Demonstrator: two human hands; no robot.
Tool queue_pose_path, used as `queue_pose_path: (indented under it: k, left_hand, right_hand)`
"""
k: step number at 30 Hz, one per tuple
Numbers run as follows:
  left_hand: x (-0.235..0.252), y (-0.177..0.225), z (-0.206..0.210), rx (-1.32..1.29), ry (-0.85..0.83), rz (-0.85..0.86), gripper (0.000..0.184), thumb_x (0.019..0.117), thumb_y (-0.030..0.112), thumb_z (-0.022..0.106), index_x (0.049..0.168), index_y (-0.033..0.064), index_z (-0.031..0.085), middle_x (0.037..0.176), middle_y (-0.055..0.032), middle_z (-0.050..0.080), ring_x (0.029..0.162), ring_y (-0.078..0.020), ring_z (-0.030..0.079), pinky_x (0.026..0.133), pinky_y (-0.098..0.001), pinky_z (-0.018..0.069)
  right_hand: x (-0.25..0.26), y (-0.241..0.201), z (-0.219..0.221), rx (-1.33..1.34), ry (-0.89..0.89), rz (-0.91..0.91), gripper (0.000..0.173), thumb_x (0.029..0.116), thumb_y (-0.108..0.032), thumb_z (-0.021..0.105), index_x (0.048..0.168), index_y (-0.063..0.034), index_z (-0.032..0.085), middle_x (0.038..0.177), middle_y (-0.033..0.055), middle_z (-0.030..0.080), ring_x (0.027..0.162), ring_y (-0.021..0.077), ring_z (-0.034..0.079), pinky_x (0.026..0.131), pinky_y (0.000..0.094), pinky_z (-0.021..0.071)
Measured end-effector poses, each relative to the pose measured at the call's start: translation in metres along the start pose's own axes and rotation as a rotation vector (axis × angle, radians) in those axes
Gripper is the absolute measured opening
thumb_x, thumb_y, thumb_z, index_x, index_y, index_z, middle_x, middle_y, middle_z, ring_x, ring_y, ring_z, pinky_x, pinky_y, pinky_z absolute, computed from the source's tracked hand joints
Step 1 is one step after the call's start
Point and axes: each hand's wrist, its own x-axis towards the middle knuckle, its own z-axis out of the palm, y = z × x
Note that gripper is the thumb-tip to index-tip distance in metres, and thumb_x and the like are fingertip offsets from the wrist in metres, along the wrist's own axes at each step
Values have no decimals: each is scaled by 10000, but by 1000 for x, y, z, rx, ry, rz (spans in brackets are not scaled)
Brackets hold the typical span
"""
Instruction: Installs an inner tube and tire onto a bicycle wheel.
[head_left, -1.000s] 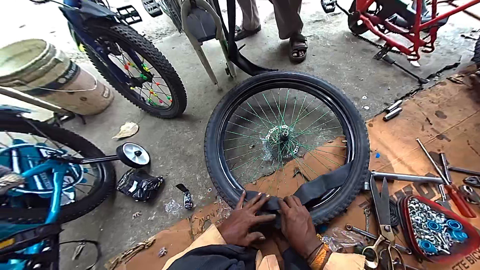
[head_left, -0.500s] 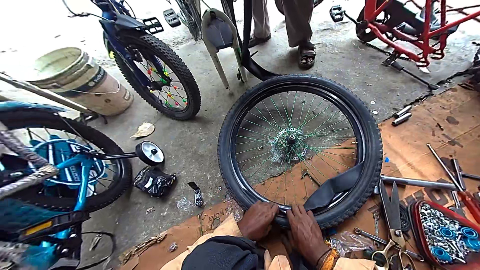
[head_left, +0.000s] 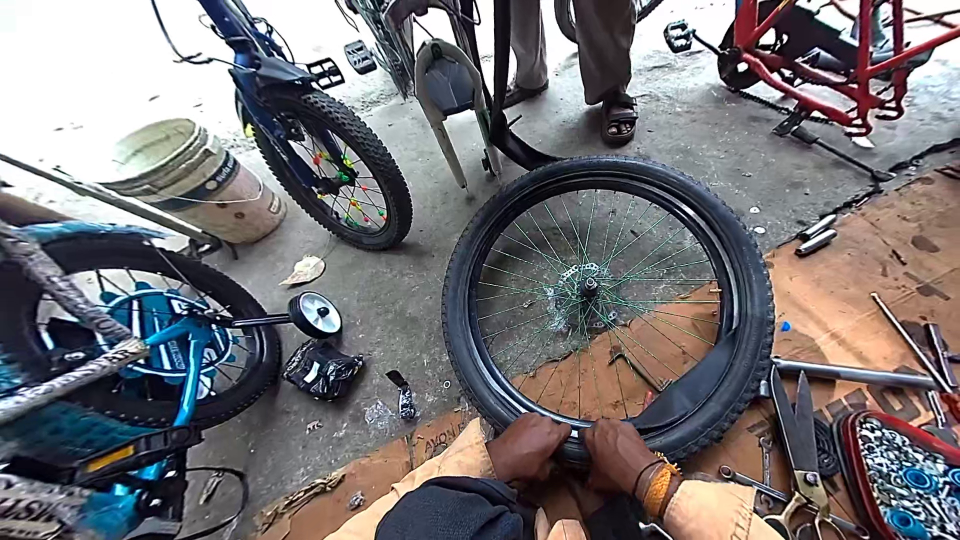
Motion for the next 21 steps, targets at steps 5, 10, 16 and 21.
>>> queue_pose_path:
  k: [5,10,16,21]
  left_hand:
    - [-3,-1,7,28,37,-11,450,832,141,739,1248,42,597,1014,-222,697,950,-441,687,793,-643,536]
    - [-20,43,-27,-15,-184,-237,428,973,89,602,1393,9,580,1369,-248,604,1291,-436,548,1080,-609,392]
    - [-12,-26,57,54,282,128,228,935,209,650,1088,50,709,1062,-171,728,1017,-365,703,832,-627,548]
    - [-22,-5,44,111,118,33,275,950,190,628,1128,-6,703,1120,-221,718,1075,-398,686,896,-614,527]
  right_hand:
    - [-2,11,-40,205,189,-167,321,986,-249,575,1253,-89,656,1100,213,683,1065,414,659,869,632,517]
    - [32,-31,-59,514,413,-271,332,1044,-253,471,1259,-103,674,1130,159,705,1095,329,673,948,555,518]
    - [101,-56,-35,727,24,-361,652,1030,-603,449,1330,-51,624,1293,217,633,1218,341,604,1028,596,450]
    - [91,-60,-22,791,306,-387,506,1028,-421,550,1387,-67,592,1297,164,660,1213,289,633,1065,504,479]
